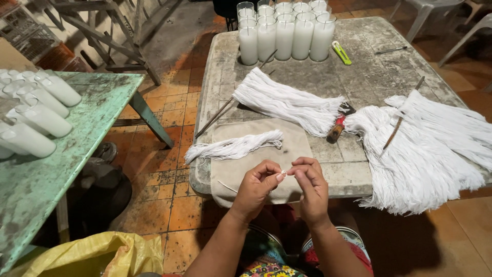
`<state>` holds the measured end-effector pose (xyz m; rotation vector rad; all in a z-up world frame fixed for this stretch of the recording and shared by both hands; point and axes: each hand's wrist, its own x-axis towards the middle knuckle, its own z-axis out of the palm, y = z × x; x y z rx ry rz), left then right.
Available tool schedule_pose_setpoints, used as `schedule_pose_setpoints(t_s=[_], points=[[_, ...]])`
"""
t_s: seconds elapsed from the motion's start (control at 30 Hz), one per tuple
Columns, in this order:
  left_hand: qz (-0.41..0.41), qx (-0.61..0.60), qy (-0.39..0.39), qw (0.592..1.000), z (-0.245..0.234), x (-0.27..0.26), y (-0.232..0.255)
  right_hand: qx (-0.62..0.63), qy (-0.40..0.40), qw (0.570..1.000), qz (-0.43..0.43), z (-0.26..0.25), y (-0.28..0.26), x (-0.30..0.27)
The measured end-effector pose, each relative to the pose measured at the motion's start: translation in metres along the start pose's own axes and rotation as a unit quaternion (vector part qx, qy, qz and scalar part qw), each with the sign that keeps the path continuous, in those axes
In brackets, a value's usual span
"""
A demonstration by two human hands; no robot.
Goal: Tying and bundling white candle wicks at a workbench
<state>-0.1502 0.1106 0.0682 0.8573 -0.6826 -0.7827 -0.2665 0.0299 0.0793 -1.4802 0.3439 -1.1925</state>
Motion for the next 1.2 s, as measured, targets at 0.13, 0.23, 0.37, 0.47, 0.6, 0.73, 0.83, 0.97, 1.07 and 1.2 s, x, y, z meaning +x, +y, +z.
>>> schedule_pose_setpoints(t_s=[0.13, 0.23, 0.37, 0.47, 0.6, 0.73, 0.83, 0.97, 1.07, 1.2], points=[[-0.002, 0.019, -0.002, 1.000, 0.003, 0.000, 0.008, -0.024, -0.001, 1.000, -0.014, 0.000, 0.005, 0.000], [-0.008, 0.048, 0.005, 0.999, 0.000, -0.001, 0.008, -0.022, -0.012, 1.000, -0.006, -0.003, 0.007, 0.001], [-0.011, 0.085, 0.016, 0.996, 0.002, -0.003, 0.011, 0.187, -0.027, 0.976, 0.113, -0.002, 0.026, -0.003], [-0.012, 0.100, 0.024, 0.995, 0.003, -0.003, 0.017, 0.314, -0.015, 0.931, 0.187, -0.002, 0.019, -0.001], [-0.019, 0.102, 0.022, 0.994, 0.016, -0.007, 0.032, 0.374, -0.031, 0.900, 0.223, -0.006, 0.020, 0.001], [-0.009, 0.093, 0.026, 0.995, 0.017, -0.006, 0.026, 0.426, -0.063, 0.872, 0.231, -0.010, 0.030, 0.001], [-0.004, 0.093, 0.026, 0.995, 0.015, -0.007, 0.020, 0.406, -0.072, 0.887, 0.207, -0.005, 0.024, -0.001], [-0.007, 0.109, 0.029, 0.994, 0.017, -0.008, 0.021, 0.323, -0.093, 0.932, 0.133, 0.008, 0.001, -0.001], [0.044, 0.137, 0.068, 0.987, 0.013, -0.004, 0.015, 0.275, -0.126, 0.946, 0.117, 0.007, 0.020, -0.004], [0.128, 0.252, 0.063, 0.957, 0.025, -0.007, 0.045, 0.228, -0.177, 0.948, 0.132, 0.005, 0.043, -0.010]])
